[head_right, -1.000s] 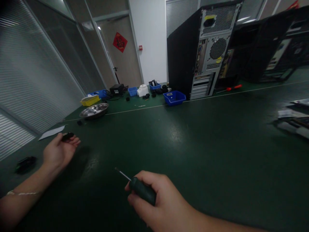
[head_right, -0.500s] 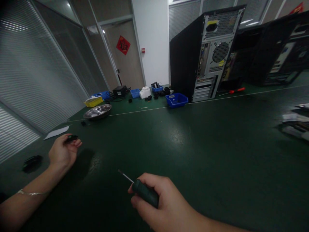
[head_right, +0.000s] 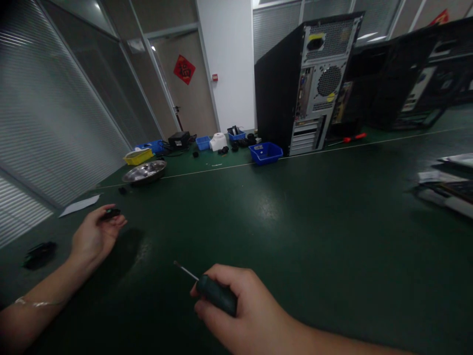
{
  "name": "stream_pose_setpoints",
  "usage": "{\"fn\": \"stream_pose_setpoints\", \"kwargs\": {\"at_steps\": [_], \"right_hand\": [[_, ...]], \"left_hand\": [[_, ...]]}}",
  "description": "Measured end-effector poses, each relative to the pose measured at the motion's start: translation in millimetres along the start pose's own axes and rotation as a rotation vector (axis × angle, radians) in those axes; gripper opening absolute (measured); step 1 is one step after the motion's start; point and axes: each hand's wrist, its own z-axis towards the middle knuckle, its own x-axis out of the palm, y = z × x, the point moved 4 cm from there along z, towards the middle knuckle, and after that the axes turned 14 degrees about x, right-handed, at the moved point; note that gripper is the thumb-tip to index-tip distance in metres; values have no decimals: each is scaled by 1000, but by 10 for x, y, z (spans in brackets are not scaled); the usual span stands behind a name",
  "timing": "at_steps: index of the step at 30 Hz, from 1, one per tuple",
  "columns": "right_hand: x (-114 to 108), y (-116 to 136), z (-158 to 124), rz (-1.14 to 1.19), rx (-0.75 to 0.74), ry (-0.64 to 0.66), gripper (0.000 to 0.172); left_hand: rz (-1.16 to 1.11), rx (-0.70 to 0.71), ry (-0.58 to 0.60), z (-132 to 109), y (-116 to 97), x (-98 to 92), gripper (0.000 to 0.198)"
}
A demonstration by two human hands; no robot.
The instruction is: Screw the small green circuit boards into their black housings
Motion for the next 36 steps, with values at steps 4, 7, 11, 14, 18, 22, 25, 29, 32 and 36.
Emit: {"fn": "stream_pose_setpoints", "kwargs": {"at_steps": [4,7,11,14,18,22,25,29,32,36], "right_hand": [[-21,5,10,-4,-32,-14,19],[-39,-4,24,49,-86,-19,32],[-101,-15,40,89,-118,-49,42],[-131,-4,50,23,-123,-51,32],[-130,-14,53,4,-120,-103,30],[-101,-7,43,28,-150,-152,29],[-95,22,41,25,-175,-172,28],[-101,46,43,-3,-196,-181,28],[-100,63,31,-20,-216,-175,29],[-93,89,10,-34,-224,-169,28]], "left_hand": [[26,-100,199,-471,-34,307,18],[116,-276,517,-943,-31,497,14],[157,-303,885,-1335,-67,574,17],[188,-288,962,-1396,-78,552,19],[201,-261,953,-1370,-78,535,19],[205,-240,967,-1370,-71,525,18],[219,-232,977,-1384,-66,509,18],[214,-241,996,-1413,-62,506,17],[226,-216,1024,-1431,-73,511,17],[239,-210,1061,-1444,-85,506,18]]}}
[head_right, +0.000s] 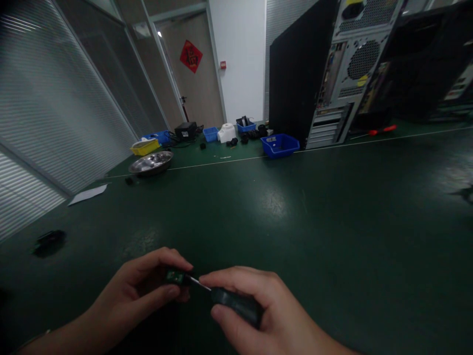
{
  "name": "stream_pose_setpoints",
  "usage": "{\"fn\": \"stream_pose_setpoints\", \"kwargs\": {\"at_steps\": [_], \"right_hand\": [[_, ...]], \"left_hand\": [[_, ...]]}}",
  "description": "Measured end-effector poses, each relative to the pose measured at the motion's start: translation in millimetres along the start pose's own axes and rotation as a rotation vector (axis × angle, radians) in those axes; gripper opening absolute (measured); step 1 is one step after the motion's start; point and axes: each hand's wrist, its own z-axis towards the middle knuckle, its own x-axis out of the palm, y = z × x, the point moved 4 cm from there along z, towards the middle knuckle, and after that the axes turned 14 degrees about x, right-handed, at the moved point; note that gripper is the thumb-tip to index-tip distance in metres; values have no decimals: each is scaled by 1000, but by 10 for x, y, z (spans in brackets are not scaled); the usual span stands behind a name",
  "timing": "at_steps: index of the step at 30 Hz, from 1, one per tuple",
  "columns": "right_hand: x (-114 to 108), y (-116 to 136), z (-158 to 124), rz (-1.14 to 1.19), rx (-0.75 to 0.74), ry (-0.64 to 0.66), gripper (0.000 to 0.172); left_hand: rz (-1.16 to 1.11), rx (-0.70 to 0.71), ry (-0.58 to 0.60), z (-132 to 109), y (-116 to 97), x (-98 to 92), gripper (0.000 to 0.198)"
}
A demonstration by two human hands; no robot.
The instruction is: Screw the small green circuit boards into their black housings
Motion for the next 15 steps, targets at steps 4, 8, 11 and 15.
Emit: {"fn": "stream_pose_setpoints", "kwargs": {"at_steps": [4,8,11,15], "right_hand": [[11,14,-5,-7,-41,-9,28],[7,22,-16,-42,-78,-18,29],[-3,38,-32,-97,-90,-10,30],[-9,77,-50,-138,-132,-4,30]], "left_hand": [[-95,-3,22,0,-8,23,16],[-270,-25,10,5,-10,58,12],[-350,-42,12,5,-3,75,12],[-397,-44,28,7,24,72,11]]}}
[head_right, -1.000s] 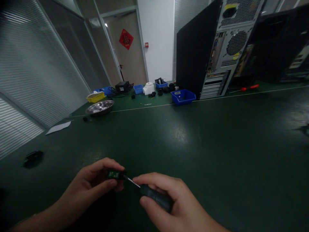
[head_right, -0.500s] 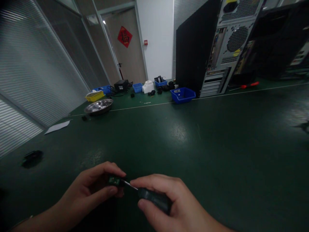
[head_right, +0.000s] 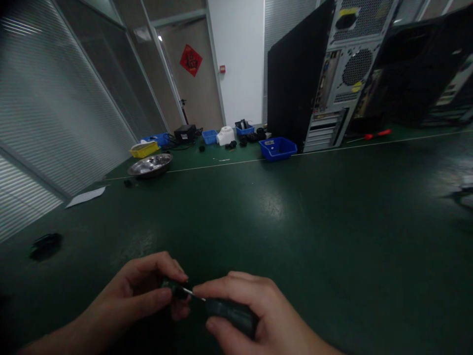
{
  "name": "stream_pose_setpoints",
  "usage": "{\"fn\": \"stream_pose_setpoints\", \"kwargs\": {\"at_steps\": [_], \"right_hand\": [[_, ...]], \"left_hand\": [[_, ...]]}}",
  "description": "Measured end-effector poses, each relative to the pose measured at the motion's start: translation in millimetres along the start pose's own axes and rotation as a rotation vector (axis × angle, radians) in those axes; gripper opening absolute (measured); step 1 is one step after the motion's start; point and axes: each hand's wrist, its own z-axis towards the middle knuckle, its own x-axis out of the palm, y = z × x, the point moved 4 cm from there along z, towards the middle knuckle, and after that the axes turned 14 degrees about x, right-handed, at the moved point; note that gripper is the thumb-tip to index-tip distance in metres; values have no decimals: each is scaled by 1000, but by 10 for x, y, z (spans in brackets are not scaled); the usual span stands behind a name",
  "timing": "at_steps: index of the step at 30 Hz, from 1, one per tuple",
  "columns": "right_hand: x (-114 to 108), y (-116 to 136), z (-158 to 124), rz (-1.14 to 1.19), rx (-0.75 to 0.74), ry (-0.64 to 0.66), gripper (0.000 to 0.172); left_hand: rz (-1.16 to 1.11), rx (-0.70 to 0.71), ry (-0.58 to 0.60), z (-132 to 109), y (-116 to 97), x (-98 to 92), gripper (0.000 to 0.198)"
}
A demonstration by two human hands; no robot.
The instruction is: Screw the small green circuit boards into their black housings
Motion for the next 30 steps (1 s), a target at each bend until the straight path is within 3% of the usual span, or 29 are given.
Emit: {"fn": "stream_pose_setpoints", "kwargs": {"at_steps": [14,21,30], "right_hand": [[-8,-18,1,-22,-42,28,34],[-9,5,-2,-26,-15,-40,29],[3,4,-17,-77,-28,-61,30]], "left_hand": [[-105,2,74,0,60,20,12],[-70,40,43,6,33,-36,13],[189,83,-34,-22,-28,-27,13]]}}
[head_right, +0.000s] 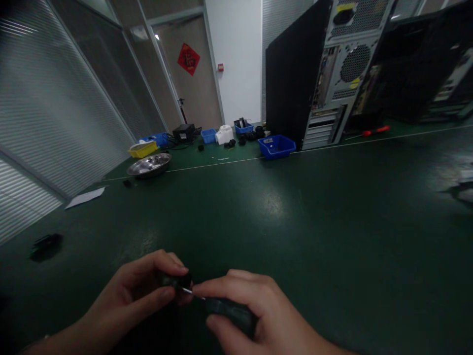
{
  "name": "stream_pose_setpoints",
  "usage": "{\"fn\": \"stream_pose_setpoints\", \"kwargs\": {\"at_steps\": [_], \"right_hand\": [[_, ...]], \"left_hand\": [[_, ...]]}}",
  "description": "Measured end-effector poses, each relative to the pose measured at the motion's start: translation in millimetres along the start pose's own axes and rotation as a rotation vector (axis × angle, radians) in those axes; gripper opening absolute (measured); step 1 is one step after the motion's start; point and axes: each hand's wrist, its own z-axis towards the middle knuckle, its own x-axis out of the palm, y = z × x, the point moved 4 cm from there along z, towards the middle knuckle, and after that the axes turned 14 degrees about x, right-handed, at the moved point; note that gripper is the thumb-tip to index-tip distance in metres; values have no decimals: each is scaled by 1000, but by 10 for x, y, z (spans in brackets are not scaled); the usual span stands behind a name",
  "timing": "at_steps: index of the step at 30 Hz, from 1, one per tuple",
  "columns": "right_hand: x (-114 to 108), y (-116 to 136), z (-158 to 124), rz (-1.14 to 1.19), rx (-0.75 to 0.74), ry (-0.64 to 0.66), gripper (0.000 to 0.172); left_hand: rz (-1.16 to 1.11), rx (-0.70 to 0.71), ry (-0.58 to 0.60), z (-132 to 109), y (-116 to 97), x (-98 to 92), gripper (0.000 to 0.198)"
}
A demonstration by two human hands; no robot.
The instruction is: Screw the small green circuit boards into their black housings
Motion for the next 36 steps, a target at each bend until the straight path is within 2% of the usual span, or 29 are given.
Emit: {"fn": "stream_pose_setpoints", "kwargs": {"at_steps": [8,19,23,29,36], "right_hand": [[-6,24,-8,6,-10,34,29],[-15,19,-3,8,24,49,28],[-7,18,-3,13,14,28,26],[-1,29,-14,4,8,6,27],[-4,17,-10,2,7,32,27]], "left_hand": [[-78,-54,17,-1,-6,19,13],[-155,-32,62,10,-30,35,13],[-83,4,14,-5,-11,14,12],[213,162,-30,-45,-42,-42,17],[-12,38,-10,-20,-33,8,12]]}}
